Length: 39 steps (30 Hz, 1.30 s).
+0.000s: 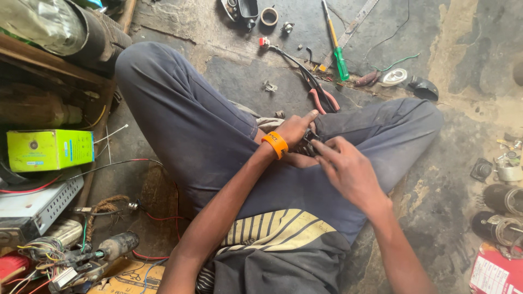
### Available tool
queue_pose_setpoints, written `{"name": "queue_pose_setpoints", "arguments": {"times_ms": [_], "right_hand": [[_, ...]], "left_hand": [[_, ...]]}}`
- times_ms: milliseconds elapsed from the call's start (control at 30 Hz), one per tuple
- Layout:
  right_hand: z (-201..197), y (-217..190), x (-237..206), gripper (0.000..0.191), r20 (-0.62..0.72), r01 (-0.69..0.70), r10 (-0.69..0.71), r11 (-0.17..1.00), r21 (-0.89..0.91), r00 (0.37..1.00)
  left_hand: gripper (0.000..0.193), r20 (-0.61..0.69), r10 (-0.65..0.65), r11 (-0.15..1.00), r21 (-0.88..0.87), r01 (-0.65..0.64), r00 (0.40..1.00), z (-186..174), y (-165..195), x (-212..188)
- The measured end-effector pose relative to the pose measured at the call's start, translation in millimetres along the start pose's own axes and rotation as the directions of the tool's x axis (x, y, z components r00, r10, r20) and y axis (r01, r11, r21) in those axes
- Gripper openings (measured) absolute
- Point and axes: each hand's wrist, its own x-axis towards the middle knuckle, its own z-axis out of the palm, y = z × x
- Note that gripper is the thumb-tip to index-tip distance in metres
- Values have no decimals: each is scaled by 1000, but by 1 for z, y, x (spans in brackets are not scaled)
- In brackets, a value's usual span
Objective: The person sits on the floor and uses a screwdriver to open a small black plastic housing, then manipulates a red and white electrical connector with wires. They reassemble the housing and continue adjusting the connector and wires by hand.
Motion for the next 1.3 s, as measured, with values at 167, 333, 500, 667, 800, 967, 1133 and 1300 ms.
{"name": "queue_pose_setpoints", "arguments": {"times_ms": [167, 333, 500, 667, 800, 967, 1133, 1300], "right_hand": [[8, -8, -3, 40, -70, -33, 24, 992, -122, 997], [8, -8, -16, 35, -57, -185, 178, 972, -144, 982], [-6, -6, -22, 17, -139, -307, 317, 947, 88, 938], [-16, -20, -24, 17, -121, -375, 463, 823, 428, 878], [-16, -39, -20, 33, -6, -261, 312, 803, 535, 950], [2, -61, -4, 58, 186, -451, 419, 730, 513, 889], [20, -63, 1, 64, 92, -335, 371, 671, 661, 924], [49, -47, 6, 44, -96, -356, 521, 694, 625, 848]], "left_hand": [[69, -50, -419, 908, -43, 417, 907, 5, 16, -3], [68, -236, -377, 924, -35, 380, 896, 2, 15, -4], [65, -24, -345, 777, -568, 271, 938, -8, 3, -2], [62, 285, -220, 538, -762, 360, 933, -16, 19, -14], [59, 298, -82, 422, -854, 304, 951, -21, 41, -19], [49, 255, -89, 411, -871, 269, 963, -23, 55, -19], [43, 220, -21, 415, -886, 208, 975, -19, 46, -17], [48, 112, -39, 500, -858, 117, 993, -5, 32, -9]]}}
